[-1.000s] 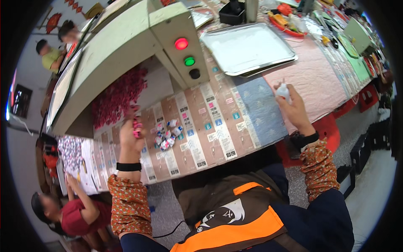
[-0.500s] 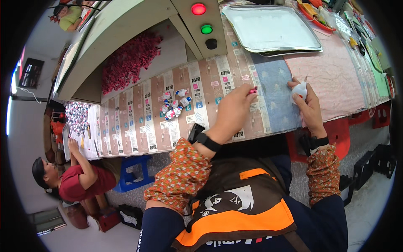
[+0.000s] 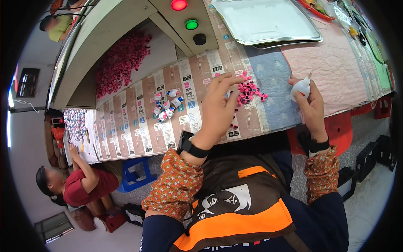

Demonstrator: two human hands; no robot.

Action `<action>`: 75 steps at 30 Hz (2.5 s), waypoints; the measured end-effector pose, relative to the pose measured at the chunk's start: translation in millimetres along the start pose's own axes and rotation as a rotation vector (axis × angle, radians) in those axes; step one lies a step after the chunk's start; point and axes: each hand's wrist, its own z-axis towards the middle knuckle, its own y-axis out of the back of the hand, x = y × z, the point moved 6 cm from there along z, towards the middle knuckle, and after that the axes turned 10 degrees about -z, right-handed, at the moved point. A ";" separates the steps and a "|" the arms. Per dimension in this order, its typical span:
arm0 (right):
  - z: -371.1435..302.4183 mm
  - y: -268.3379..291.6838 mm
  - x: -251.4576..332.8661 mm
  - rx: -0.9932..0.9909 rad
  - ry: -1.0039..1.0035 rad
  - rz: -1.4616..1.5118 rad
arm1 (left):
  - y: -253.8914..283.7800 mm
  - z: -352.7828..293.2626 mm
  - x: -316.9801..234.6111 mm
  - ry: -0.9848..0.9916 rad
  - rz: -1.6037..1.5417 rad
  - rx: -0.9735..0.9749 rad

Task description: Applying glue to and assembling small plastic figurine components at a workshop station.

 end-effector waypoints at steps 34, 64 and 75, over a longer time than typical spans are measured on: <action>-24.4 -51.6 48.2 0.164 -0.105 0.058 | 151.4 -101.5 -3.0 0.275 -0.020 -0.510; -83.4 -111.2 60.4 0.275 -0.159 0.072 | 114.8 -77.9 -20.3 0.276 0.095 -0.072; -98.9 -132.8 51.0 0.310 -0.078 0.117 | 25.6 -129.6 -30.8 0.609 -0.613 0.189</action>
